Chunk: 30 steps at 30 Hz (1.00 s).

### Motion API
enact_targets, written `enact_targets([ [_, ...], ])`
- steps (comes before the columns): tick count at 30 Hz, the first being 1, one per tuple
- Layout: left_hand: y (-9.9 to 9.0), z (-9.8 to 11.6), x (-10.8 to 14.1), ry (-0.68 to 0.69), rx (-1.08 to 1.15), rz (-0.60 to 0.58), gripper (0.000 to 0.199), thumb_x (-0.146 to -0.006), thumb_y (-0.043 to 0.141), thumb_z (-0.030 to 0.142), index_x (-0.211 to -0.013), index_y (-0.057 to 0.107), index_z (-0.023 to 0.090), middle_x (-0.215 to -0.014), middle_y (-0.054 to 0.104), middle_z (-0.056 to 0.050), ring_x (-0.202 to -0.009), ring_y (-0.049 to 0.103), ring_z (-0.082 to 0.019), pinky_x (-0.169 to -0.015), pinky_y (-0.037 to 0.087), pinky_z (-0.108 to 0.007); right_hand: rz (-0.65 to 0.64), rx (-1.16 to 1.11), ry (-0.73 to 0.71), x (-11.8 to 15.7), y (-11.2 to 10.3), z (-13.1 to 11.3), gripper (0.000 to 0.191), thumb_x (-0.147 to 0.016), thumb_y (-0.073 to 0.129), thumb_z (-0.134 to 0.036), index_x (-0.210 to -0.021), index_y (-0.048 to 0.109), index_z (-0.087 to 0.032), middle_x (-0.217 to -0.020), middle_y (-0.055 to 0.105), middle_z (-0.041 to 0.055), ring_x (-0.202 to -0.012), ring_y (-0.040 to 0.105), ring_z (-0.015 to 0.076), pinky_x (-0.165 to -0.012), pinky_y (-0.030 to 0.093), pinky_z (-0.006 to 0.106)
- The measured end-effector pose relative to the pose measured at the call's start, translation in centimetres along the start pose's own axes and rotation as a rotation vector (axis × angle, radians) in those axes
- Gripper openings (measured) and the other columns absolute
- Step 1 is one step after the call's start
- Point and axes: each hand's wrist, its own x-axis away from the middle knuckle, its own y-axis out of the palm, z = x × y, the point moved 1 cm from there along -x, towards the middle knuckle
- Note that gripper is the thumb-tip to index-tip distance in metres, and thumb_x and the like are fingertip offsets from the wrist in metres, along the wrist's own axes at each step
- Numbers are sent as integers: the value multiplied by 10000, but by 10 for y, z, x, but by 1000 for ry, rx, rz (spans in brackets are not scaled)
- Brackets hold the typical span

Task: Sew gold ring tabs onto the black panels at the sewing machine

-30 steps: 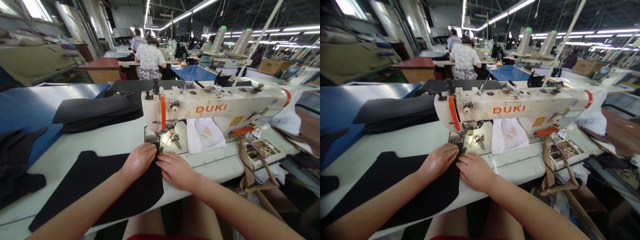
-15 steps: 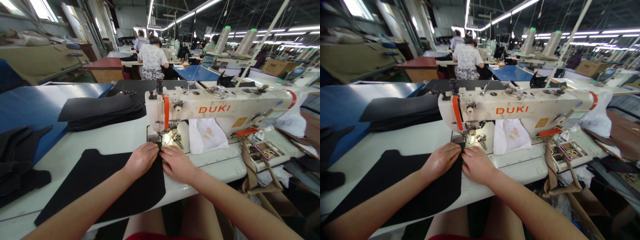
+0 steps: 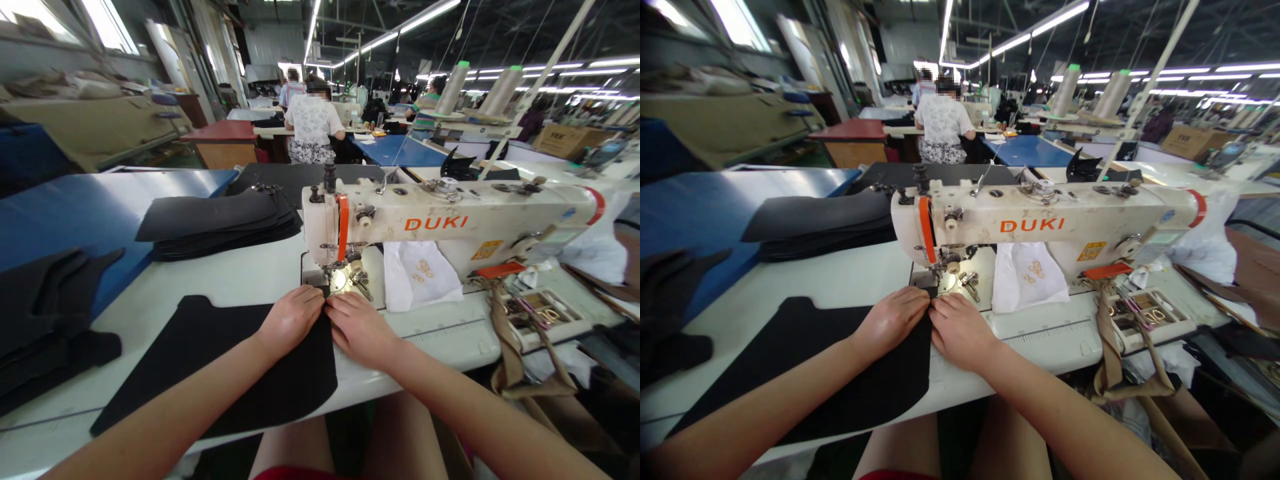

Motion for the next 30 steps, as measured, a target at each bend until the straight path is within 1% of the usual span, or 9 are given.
enact_targets([
  [4,-1,0,1,25,5,53,253,-945,377,164,-817,593,134,-826,630,-80,-823,592,-205,-775,527,-357,-5,17,1,-2,2,0,217,-859,518,-183,-1041,600,-99,-1117,626,132,-1081,539,242,-1025,372,393],
  [8,-1,0,6,45,29,127,233,-946,384,165,-902,611,133,-922,659,-97,-896,616,-204,-820,540,-357,9,28,1,-2,4,0,219,-859,523,-174,-1051,600,-101,-1137,629,139,-1082,553,238,-1034,370,397],
  [13,-2,0,15,17,87,142,228,-924,436,163,-1073,602,119,-1048,673,-110,-981,623,-210,-885,542,-376,18,60,-17,-1,6,1,208,-864,526,-166,-1038,616,-98,-1136,637,141,-1075,565,242,-1031,374,401],
  [17,-4,0,17,-14,140,141,254,-911,459,183,-1102,617,124,-1082,678,-120,-1011,630,-214,-889,551,-381,36,91,-28,-2,9,3,189,-871,522,-149,-1021,624,-96,-1118,644,139,-1064,572,241,-1031,372,401],
  [21,-1,-4,11,4,113,137,262,-915,443,171,-1096,626,127,-1076,683,-119,-1013,631,-214,-907,544,-393,32,130,-41,-6,11,10,165,-879,511,-125,-992,629,-104,-1084,650,126,-1042,571,227,-1035,365,388],
  [26,7,-14,-3,26,49,150,263,-924,433,176,-1066,635,89,-1047,689,-135,-1006,631,-231,-893,552,-394,9,162,-40,-16,11,26,126,-865,538,-105,-951,630,-112,-1031,648,107,-1008,575,219,-1017,378,373],
  [30,8,-19,-10,42,52,165,270,-930,420,174,-1064,646,114,-1021,696,-124,-1002,634,-223,-896,551,-398,11,165,-36,-21,12,35,128,-867,530,-90,-940,633,-107,-1019,649,103,-1000,578,225,-993,399,368],
])
